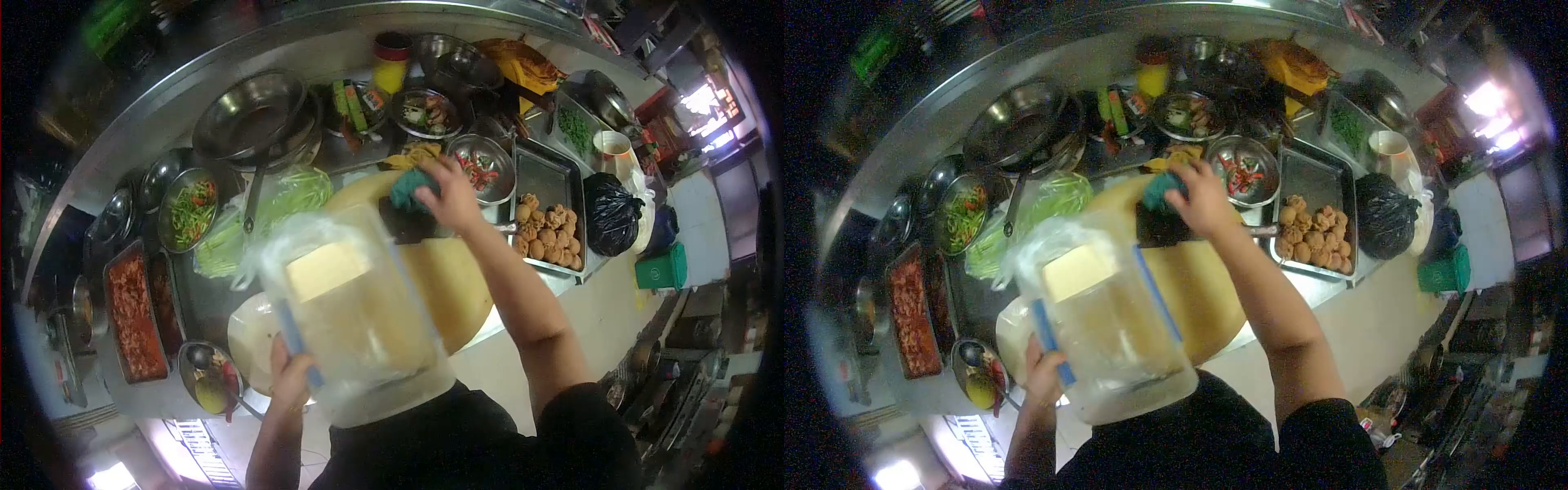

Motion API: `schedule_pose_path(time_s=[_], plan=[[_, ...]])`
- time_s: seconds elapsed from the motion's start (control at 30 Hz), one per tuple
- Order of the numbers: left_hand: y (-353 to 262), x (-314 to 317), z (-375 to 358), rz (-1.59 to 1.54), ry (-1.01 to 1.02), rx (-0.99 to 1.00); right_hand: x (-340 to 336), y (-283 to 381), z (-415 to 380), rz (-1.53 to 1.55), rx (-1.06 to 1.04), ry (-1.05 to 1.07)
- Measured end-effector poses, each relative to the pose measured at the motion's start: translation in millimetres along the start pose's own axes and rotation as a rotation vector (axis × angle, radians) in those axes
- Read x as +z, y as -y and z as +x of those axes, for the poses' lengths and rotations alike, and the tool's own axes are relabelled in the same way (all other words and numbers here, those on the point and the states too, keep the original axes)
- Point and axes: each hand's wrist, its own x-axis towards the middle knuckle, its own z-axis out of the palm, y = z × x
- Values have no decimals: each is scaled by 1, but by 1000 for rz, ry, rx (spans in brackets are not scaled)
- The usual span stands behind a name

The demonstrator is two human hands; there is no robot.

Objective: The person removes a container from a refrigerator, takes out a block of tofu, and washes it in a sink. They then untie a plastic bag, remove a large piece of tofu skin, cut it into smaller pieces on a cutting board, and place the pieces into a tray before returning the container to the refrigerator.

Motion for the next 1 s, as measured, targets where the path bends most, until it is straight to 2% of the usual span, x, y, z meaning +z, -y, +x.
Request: schedule_pose_path(time_s=[0.03,0.1,0.2,0.27,0.37,0.47,0.53,0.6,0.67,0.73,0.8,0.93,1.0], plan=[[11,9,8,-66,38,-24,-1,-2,15,63,-77,-40],[37,25,21,-69,36,-2,-9,10,26,123,-59,-64],[68,53,29,-57,30,52,-24,31,2,103,-178,69],[77,68,30,30,60,99,-26,41,-24,-42,-344,156],[91,89,24,73,3,137,-15,45,-55,-108,-542,377],[90,103,19,186,-99,45,5,44,-61,-150,-554,456],[86,116,13,-16,-75,142,23,35,-64,-154,-615,330],[93,116,18,-49,-97,114,7,45,-57,-170,-601,419],[99,117,21,5,-135,174,5,47,-54,-233,-520,597],[109,122,21,-70,-206,220,11,42,-66,-275,-569,592],[122,117,26,13,-262,232,21,33,-77,-244,-584,520],[123,120,19,-32,-235,249,29,23,-78,-176,-511,621],[125,122,21,-32,-328,206,16,26,-74,-119,-487,697]])
